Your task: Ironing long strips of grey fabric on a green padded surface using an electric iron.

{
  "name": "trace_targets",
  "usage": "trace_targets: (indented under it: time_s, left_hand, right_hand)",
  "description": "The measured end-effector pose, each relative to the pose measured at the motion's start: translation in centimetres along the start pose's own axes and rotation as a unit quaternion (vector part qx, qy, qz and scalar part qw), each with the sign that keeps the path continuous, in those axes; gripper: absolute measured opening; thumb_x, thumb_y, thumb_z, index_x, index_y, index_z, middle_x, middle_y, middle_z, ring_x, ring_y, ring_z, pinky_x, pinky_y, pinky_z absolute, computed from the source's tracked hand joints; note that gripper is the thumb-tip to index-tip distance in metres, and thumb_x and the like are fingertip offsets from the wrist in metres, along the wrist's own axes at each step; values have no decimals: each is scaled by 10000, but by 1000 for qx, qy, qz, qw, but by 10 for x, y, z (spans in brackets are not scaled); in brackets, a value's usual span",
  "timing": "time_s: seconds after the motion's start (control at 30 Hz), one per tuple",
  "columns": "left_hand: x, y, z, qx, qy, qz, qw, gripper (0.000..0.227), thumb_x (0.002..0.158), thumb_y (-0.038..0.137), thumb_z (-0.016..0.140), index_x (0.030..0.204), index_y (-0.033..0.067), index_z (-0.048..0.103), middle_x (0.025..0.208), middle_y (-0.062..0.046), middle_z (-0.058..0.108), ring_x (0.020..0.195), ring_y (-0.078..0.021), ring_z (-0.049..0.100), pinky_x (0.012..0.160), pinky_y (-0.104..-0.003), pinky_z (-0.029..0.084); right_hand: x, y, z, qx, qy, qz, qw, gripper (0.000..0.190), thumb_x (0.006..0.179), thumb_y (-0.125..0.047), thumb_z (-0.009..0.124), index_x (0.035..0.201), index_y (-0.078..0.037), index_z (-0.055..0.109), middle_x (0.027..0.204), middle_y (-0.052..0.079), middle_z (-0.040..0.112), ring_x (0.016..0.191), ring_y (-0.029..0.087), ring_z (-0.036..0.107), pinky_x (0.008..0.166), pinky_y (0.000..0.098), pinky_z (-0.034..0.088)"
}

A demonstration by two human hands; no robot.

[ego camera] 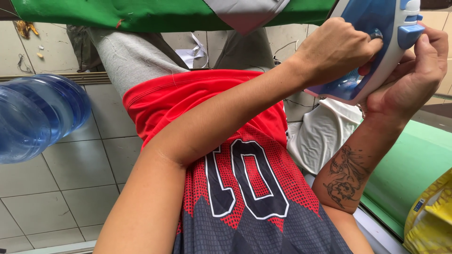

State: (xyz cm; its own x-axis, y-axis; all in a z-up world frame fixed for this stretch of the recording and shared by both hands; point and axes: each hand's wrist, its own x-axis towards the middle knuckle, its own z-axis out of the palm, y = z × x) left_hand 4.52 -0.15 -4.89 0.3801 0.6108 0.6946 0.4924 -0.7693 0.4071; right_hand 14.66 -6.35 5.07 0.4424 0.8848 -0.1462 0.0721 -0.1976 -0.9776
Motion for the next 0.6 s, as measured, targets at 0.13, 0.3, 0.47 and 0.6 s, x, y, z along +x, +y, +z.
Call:
trace_targets:
  time_s: [0.13, 0.3, 0.47, 0.6]
  left_hand:
    - [-1, 0, -9, -6, -14, -19, 1000, 91, 789, 153, 611, 724, 202, 570, 482, 5, 623, 388, -314, 605, 367, -460, 356]
    - [-5, 3, 1, 22, 3, -11, 1000, 205, 713, 318, 716, 688, 222, 537, 507, 18, 639, 421, -299, 630, 419, -438, 373]
    - [-12, 5, -4, 42, -6, -36, 998, 391, 717, 437, 804, 802, 191, 512, 561, 42, 615, 492, -291, 653, 505, -416, 391]
    - [-10, -3, -11, -26, -37, -46, 998, 81, 782, 175, 639, 742, 212, 579, 495, 0, 626, 391, -315, 598, 350, -462, 373]
  right_hand:
    - [1, 1, -2, -11, -1, -2, 1000, 165, 1029, -259, 517, 1056, -120, 602, 775, 92, 564, 580, 296, 595, 483, 377, 513]
    - [3, 8, -1, 34, 14, 5, 999, 132, 1008, -229, 561, 1017, -126, 643, 813, 63, 570, 595, 268, 555, 475, 428, 526]
    - [3, 11, 1, 35, 37, 4, 999, 112, 1013, -202, 570, 987, -130, 651, 767, 37, 538, 566, 223, 519, 443, 404, 479]
    - [0, 10, -4, 8, 16, 23, 1000, 149, 1017, -249, 548, 1048, -126, 625, 772, 101, 598, 598, 276, 622, 474, 379, 525]
